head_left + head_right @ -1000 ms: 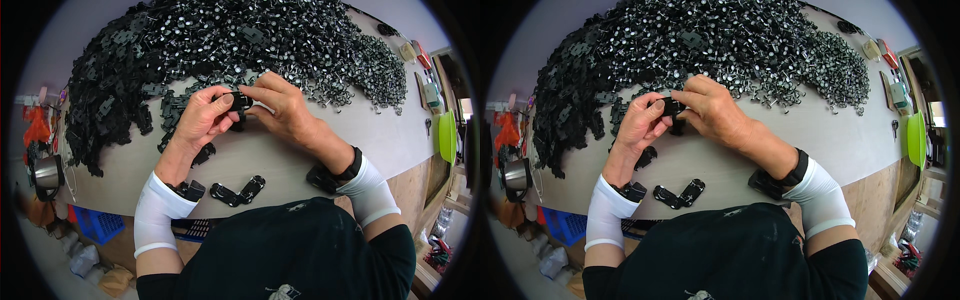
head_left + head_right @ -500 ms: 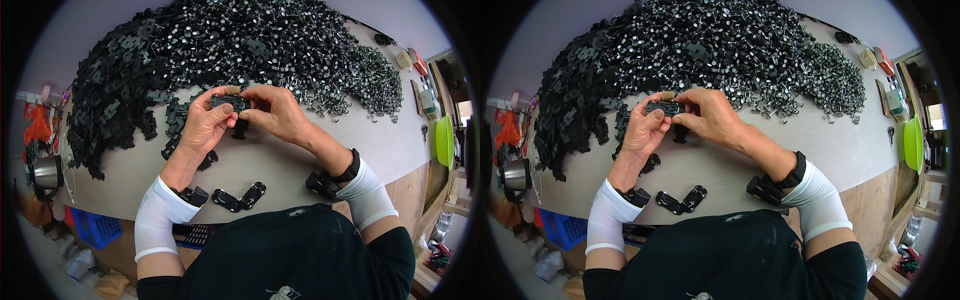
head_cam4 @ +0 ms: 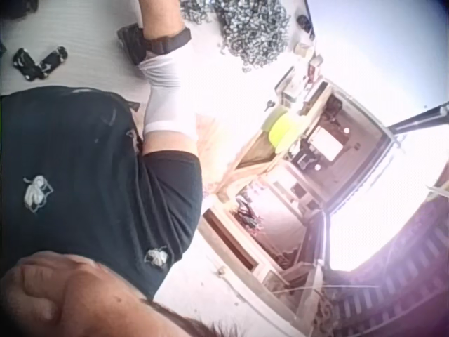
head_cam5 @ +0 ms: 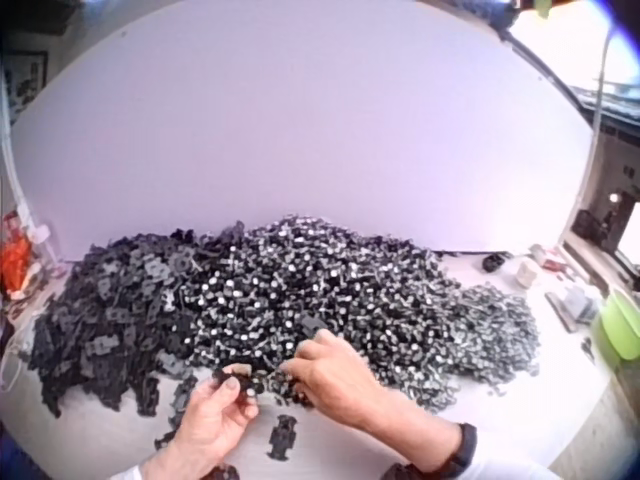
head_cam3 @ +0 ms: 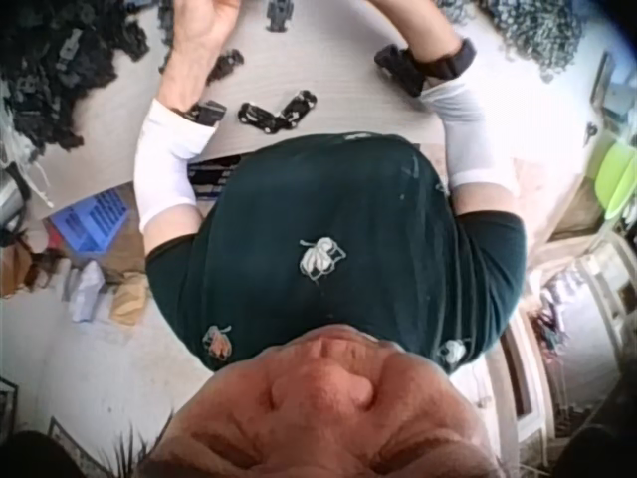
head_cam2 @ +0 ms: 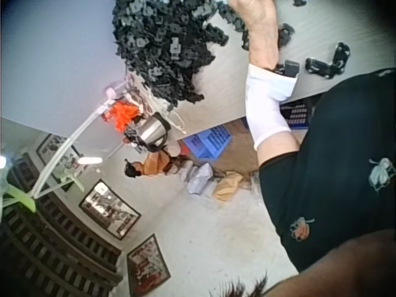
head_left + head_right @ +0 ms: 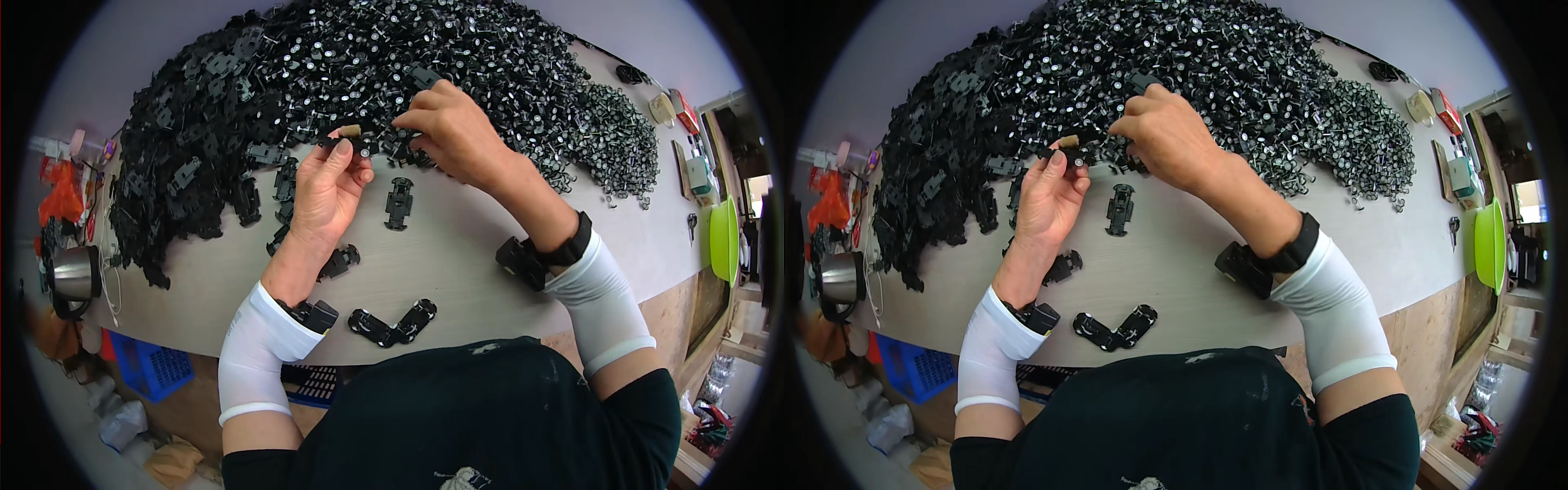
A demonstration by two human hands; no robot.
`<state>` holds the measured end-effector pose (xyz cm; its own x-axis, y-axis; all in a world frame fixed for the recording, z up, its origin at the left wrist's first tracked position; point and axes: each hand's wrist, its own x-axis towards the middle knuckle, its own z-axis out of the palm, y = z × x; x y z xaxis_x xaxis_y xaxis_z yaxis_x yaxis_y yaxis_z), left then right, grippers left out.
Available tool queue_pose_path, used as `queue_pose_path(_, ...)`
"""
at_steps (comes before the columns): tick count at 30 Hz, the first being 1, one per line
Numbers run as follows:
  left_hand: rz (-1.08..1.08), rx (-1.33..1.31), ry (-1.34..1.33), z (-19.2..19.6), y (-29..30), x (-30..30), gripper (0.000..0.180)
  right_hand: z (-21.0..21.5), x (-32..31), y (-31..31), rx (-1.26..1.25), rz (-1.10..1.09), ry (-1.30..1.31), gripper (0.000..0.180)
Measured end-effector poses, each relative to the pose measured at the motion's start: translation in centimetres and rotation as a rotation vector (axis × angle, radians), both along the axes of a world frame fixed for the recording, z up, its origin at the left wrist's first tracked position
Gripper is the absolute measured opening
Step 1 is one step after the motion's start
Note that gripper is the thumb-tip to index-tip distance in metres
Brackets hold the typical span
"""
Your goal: Assembling small black plastic components by hand by pressing pins into parts.
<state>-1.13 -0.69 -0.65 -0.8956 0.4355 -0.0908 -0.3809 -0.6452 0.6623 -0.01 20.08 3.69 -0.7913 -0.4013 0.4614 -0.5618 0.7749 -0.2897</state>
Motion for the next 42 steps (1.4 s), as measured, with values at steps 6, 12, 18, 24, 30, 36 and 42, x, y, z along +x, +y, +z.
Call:
queue_pose_path(6,-0.15,-0.053,0.15,-0.1,-0.2,0.1,0.03,-1.0,-1.2,-0.2,0.023,-0.002,0.054,0.013)
queue_pose_path(12,-0.21,-0.052,0.257,0.8,0.5,1.0,0.036,1.9,1.0,-0.9,-0.403,-0.044,-0.31,0.008)
queue_pose_path(18,-0.279,0.114,0.09,0.5,0.3,0.8,0.03,1.2,1.9,-1.7,-0.554,-0.068,-0.291,0.01)
queue_pose_path(24,-0.329,0.133,0.052,0.6,0.1,0.5,0.029,0.8,2.7,-0.7,-0.733,0.081,-0.517,0.022)
queue_pose_path(30,-0.264,0.051,0.126,0.5,0.6,1.0,0.033,0.5,3.4,-1.9,-0.729,-0.026,-0.268,0.022)
queue_pose_path(36,-0.193,-0.038,0.184,1.1,0.6,1.4,0.038,-0.5,3.5,-2.3,-0.711,-0.143,-0.13,0.016)
queue_pose_path(42,-0.117,-0.096,0.228,1.0,0.7,1.4,0.044,0.7,3.9,-2.9,-0.634,-0.089,-0.056,0.015)
